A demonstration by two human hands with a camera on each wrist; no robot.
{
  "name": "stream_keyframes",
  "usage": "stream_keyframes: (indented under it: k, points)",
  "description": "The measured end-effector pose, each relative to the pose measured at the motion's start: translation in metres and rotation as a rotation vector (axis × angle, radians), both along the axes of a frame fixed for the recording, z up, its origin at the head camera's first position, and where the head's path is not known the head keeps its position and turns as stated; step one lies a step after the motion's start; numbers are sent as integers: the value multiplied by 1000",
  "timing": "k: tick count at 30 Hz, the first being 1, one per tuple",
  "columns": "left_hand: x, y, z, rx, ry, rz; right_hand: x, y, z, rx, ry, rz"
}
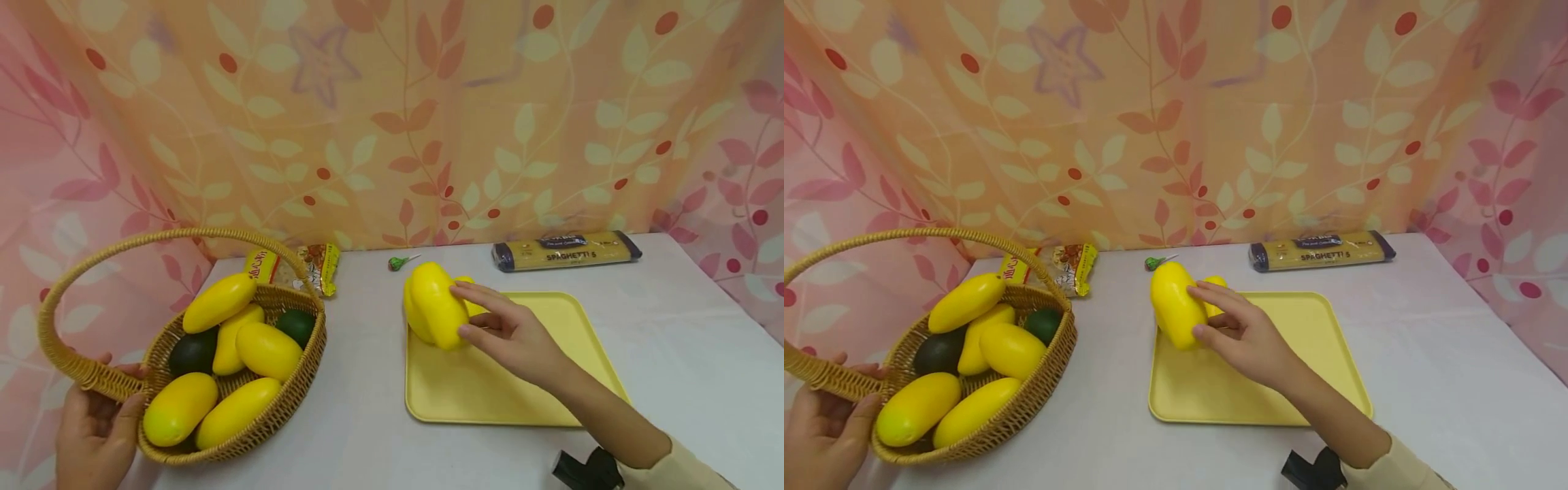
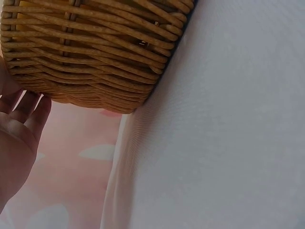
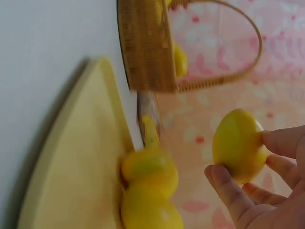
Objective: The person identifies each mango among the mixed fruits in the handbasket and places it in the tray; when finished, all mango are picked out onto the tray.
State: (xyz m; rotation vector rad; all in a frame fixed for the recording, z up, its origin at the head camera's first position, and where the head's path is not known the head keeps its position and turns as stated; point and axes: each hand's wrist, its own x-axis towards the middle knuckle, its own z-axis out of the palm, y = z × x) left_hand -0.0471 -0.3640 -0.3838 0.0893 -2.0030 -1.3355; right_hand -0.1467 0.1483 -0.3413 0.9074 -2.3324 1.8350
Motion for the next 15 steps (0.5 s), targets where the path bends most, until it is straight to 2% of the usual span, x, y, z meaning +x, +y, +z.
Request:
stream_keyframes:
  k: [6, 11, 15]
  points:
    - [0, 1, 1, 52, -10, 8, -19, 37, -2, 95, 6, -168]
    - [0, 3, 2, 112, 16, -26, -30, 59, -4, 269, -118, -287]
    - [0, 3, 3, 115, -7, -2, -34, 68, -5, 396, -202, -321]
